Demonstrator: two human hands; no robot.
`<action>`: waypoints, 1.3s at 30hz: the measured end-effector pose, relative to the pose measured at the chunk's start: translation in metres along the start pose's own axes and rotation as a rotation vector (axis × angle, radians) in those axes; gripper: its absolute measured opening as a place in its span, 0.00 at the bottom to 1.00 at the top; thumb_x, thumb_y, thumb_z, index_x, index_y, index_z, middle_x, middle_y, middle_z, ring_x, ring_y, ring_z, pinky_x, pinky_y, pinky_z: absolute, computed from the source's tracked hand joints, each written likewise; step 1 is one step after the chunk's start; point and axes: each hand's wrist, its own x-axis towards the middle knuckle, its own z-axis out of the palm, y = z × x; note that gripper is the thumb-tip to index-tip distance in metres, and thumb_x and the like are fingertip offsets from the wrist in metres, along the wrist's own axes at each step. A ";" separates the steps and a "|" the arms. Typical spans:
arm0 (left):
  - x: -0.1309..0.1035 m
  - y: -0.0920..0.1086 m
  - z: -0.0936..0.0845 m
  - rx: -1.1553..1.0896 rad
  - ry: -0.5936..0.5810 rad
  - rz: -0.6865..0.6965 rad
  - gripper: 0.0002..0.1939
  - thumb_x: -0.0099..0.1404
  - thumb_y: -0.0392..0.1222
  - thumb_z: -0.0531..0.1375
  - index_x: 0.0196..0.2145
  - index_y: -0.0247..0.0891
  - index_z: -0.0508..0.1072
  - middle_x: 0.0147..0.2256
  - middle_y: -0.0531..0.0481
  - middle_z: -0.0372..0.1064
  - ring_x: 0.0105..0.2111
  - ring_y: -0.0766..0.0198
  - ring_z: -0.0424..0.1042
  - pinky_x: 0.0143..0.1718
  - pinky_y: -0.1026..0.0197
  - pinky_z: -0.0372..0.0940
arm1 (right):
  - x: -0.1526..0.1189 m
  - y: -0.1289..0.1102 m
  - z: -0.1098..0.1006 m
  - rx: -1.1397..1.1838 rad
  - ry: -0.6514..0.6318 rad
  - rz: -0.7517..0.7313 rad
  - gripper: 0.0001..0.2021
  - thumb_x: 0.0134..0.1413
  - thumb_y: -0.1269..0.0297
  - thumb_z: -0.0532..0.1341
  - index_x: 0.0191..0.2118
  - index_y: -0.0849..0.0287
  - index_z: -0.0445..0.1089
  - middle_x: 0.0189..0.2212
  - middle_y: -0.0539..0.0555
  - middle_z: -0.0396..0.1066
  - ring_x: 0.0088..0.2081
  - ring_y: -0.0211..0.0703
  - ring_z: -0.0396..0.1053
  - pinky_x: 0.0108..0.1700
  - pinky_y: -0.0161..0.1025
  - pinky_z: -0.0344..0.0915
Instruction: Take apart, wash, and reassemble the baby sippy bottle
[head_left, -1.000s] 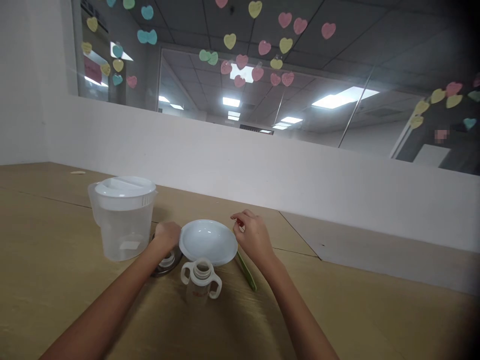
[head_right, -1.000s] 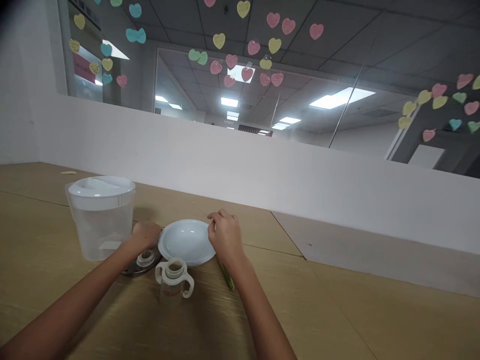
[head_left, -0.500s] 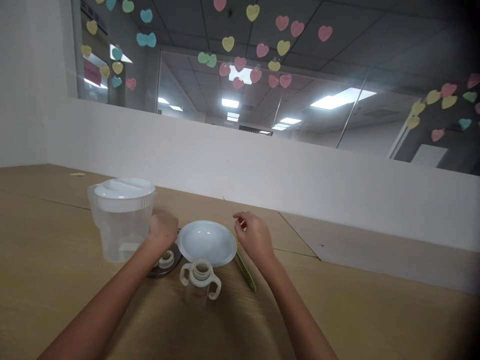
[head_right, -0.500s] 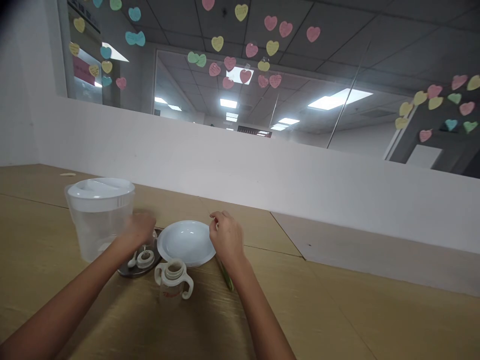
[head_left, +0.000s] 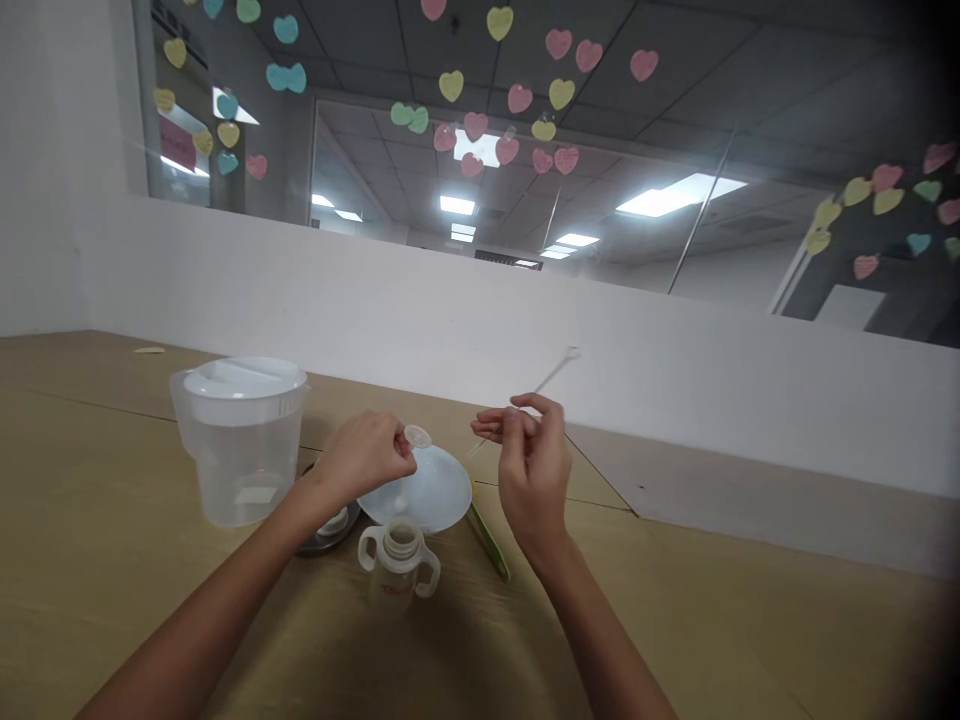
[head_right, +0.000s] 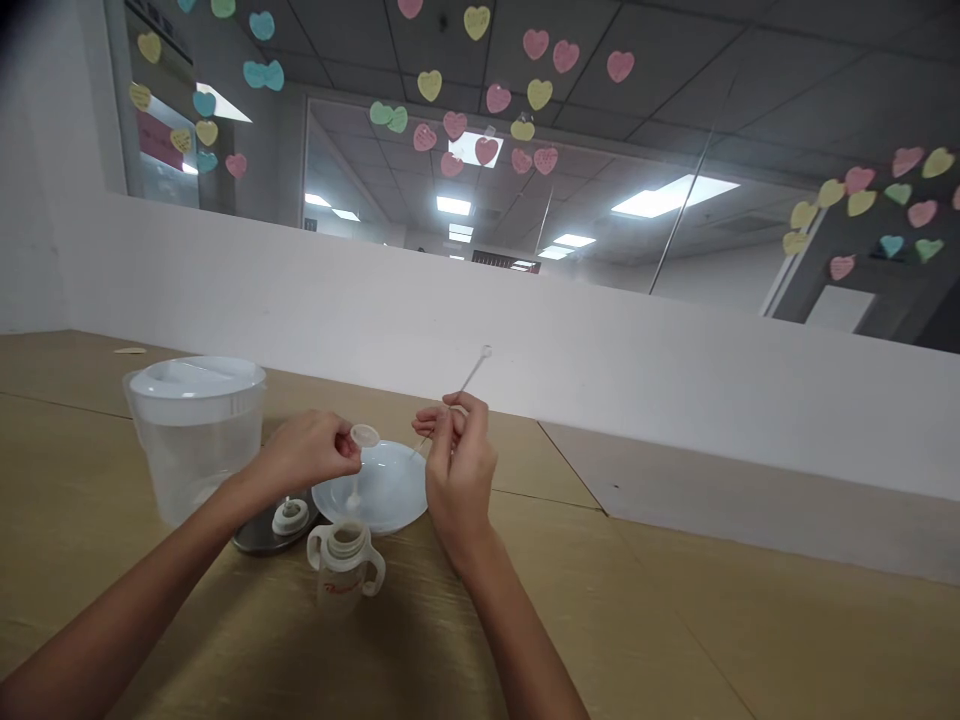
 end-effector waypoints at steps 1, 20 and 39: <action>0.001 0.003 0.004 -0.050 0.005 0.012 0.07 0.49 0.39 0.54 0.19 0.38 0.70 0.19 0.49 0.68 0.20 0.64 0.64 0.20 0.63 0.46 | -0.002 -0.004 0.001 0.068 0.047 -0.028 0.04 0.61 0.65 0.49 0.41 0.56 0.55 0.30 0.51 0.72 0.31 0.38 0.72 0.36 0.40 0.70; 0.005 0.014 0.026 -0.253 0.118 0.081 0.06 0.49 0.38 0.55 0.21 0.38 0.73 0.20 0.52 0.70 0.21 0.66 0.65 0.23 0.65 0.49 | -0.014 0.015 0.013 -0.095 -0.045 -0.223 0.04 0.61 0.68 0.49 0.41 0.57 0.58 0.29 0.51 0.72 0.30 0.36 0.72 0.34 0.36 0.72; 0.002 0.018 0.027 -0.169 0.191 0.169 0.09 0.54 0.39 0.54 0.21 0.37 0.72 0.24 0.48 0.72 0.25 0.64 0.67 0.26 0.64 0.51 | -0.015 0.027 0.012 0.088 0.039 -0.217 0.04 0.61 0.68 0.51 0.42 0.57 0.58 0.32 0.52 0.70 0.32 0.36 0.72 0.34 0.39 0.74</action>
